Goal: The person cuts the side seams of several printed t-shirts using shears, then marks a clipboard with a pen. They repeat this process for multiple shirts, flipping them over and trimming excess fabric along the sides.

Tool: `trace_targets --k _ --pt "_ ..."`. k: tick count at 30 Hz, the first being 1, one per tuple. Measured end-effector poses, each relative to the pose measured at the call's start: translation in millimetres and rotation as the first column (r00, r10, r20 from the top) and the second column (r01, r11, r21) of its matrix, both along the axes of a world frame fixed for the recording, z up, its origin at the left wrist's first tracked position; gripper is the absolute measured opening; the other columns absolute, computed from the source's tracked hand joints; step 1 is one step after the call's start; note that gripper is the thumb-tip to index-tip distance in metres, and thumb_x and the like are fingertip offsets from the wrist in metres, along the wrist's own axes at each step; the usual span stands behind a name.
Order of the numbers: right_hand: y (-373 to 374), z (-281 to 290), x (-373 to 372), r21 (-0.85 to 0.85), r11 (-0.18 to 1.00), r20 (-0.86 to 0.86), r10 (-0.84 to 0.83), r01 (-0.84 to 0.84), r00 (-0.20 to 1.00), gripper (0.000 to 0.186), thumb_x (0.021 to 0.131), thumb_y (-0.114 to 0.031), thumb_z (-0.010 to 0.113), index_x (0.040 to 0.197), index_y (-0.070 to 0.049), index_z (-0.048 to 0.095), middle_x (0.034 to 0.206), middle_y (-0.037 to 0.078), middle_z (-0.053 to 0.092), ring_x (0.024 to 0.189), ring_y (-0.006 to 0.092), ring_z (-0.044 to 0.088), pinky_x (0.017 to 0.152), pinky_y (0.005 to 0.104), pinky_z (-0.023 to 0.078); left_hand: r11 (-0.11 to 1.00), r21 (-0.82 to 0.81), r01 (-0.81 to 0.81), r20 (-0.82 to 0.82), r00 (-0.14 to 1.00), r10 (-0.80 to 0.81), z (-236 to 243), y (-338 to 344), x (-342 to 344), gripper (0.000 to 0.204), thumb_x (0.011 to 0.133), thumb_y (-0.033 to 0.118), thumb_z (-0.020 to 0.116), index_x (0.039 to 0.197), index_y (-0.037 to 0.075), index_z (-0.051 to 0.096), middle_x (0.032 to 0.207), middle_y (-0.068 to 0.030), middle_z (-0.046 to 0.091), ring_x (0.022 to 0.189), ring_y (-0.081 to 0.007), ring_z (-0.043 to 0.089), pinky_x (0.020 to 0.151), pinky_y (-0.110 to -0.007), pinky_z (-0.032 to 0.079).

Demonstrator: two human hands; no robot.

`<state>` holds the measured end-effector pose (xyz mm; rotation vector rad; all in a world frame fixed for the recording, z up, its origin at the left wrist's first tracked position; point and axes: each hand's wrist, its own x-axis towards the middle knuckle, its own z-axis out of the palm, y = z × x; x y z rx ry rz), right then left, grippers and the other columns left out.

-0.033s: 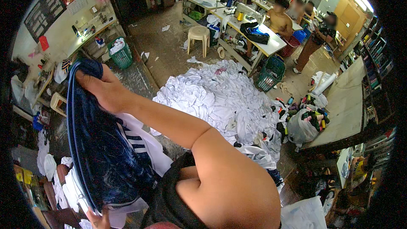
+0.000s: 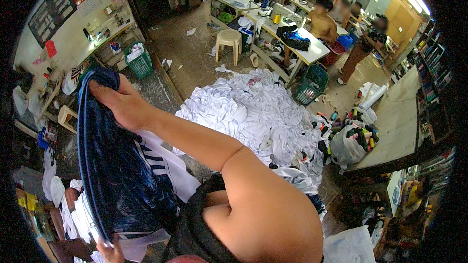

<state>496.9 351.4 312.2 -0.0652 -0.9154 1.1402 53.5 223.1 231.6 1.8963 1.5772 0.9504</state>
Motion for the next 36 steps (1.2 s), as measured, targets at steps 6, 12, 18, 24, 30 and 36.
trace_targets --k 6,12,18,24,30,36 --pt "-2 -17 -17 -0.11 0.99 0.089 0.095 -0.085 0.991 0.028 0.111 -0.035 0.057 0.113 -0.01 0.068 0.098 0.0 0.073 0.087 0.0096 0.07 0.078 0.0275 0.058 0.916 0.329 -0.229 0.047 0.973 0.226 1 -4 -39 0.055 0.1 0.027 0.062 0.139 -0.011 0.057 0.134 -0.0352 0.064 0.119 -0.0441 0.064 0.1 -0.05 0.05" --pt "0 -34 -41 -0.205 0.966 0.283 0.215 -0.16 0.935 0.028 0.11 -0.038 0.058 0.117 -0.012 0.066 0.1 -0.005 0.07 0.09 0.0063 0.064 0.081 0.0267 0.053 0.903 0.327 -0.278 -0.151 0.928 0.34 -17 -4 -69 0.061 0.099 0.03 0.069 0.141 -0.012 0.052 0.132 -0.0301 0.064 0.118 -0.0385 0.063 0.1 -0.045 0.05" --pt "8 -46 -63 -0.143 0.968 0.347 0.246 -0.208 0.905 0.026 0.109 -0.036 0.06 0.117 -0.012 0.066 0.102 -0.006 0.067 0.093 0.0057 0.058 0.083 0.0266 0.05 0.902 0.289 -0.321 -0.132 0.92 0.37 -24 -8 -70 0.061 0.099 0.029 0.07 0.14 -0.012 0.052 0.131 -0.0293 0.064 0.117 -0.0376 0.063 0.1 -0.045 0.05" --pt "1 -48 -85 -0.22 0.92 0.387 0.388 -0.325 0.837 0.03 0.107 -0.034 0.065 0.123 -0.009 0.067 0.106 -0.003 0.071 0.092 0.0079 0.061 0.085 0.0282 0.052 0.904 0.255 -0.342 -0.117 0.917 0.38 -30 -9 -70 0.061 0.098 0.029 0.071 0.14 -0.011 0.052 0.13 -0.0285 0.065 0.116 -0.0367 0.063 0.099 -0.044 0.05" --pt "-13 -75 -117 -0.272 0.896 0.791 0.416 -0.35 0.449 0.052 0.1 -0.054 0.068 0.116 -0.004 0.07 0.106 0.012 0.076 0.097 0.0198 0.066 0.092 0.0394 0.054 0.912 0.218 -0.347 -0.117 0.919 0.378 -36 -12 -67 0.061 0.098 0.029 0.072 0.14 -0.011 0.052 0.129 -0.0277 0.065 0.115 -0.0358 0.063 0.099 -0.044 0.05" --pt "-45 -144 -180 -0.116 0.834 0.937 0.273 -0.54 0.22 0.064 0.078 -0.051 0.09 0.117 -0.005 0.071 0.116 0.021 0.075 0.108 0.0363 0.071 0.095 0.0456 0.054 0.913 0.185 -0.363 -0.097 0.918 0.385 -43 -10 -61 0.061 0.097 0.028 0.073 0.14 -0.011 0.052 0.128 -0.0269 0.065 0.114 -0.0349 0.063 0.098 -0.043 0.05"
